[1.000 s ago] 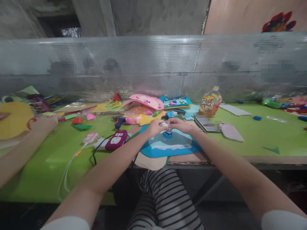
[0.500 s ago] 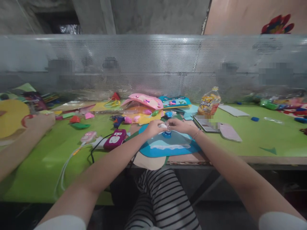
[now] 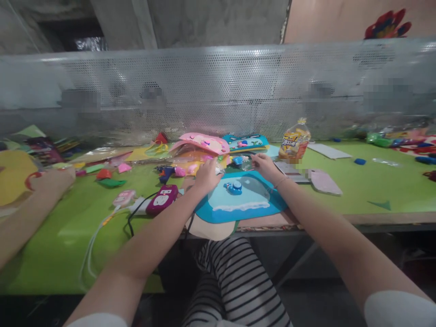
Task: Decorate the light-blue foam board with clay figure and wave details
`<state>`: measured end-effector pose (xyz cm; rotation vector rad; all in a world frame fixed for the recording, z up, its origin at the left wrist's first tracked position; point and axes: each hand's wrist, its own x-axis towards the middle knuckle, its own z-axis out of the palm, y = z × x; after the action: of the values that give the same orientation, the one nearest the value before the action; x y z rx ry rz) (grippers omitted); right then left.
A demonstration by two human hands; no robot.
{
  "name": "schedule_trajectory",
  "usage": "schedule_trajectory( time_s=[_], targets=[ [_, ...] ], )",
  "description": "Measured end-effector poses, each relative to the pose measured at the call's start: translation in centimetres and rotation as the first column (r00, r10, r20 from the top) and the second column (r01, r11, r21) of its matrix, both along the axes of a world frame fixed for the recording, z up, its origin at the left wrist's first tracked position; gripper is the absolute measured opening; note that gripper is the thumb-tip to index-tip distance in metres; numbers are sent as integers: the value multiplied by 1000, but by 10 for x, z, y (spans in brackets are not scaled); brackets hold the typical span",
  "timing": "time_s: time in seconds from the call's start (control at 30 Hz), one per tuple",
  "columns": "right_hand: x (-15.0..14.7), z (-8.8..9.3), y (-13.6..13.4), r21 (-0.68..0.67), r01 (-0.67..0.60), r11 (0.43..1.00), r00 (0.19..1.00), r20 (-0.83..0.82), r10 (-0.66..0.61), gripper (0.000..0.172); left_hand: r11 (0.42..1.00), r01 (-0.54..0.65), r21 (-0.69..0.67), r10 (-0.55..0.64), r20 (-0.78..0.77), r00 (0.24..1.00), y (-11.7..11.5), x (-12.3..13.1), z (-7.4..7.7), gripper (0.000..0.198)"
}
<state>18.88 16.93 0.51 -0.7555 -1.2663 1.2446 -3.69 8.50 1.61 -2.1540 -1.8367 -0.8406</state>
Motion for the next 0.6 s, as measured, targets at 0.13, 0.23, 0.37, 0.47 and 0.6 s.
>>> schedule_trajectory(
  time_s=[0.13, 0.23, 0.37, 0.47, 0.6],
  targets=[
    [3, -4, 4, 41, 46, 998, 997, 56, -48, 44, 987, -98, -124, 75, -180, 981, -5, -9, 6, 58],
    [6, -5, 8, 48, 103, 994, 992, 68, -106, 38, 969, -163, -185, 110, -267, 957, -5, -14, 6, 59],
    [7, -9, 18, 12, 185, 983, 959, 218, -183, 22, 933, -214, -289, 88, -394, 915, -9, -14, 4, 46],
    [7, -15, 33, 3, 236, 972, 917, 330, -224, 12, 925, -185, -330, 24, -436, 899, -14, -10, 5, 45],
    [7, -21, 56, 41, 298, 954, 816, 507, -276, 12, 942, -149, -301, -3, -451, 892, -17, -5, 5, 35]
  ],
)
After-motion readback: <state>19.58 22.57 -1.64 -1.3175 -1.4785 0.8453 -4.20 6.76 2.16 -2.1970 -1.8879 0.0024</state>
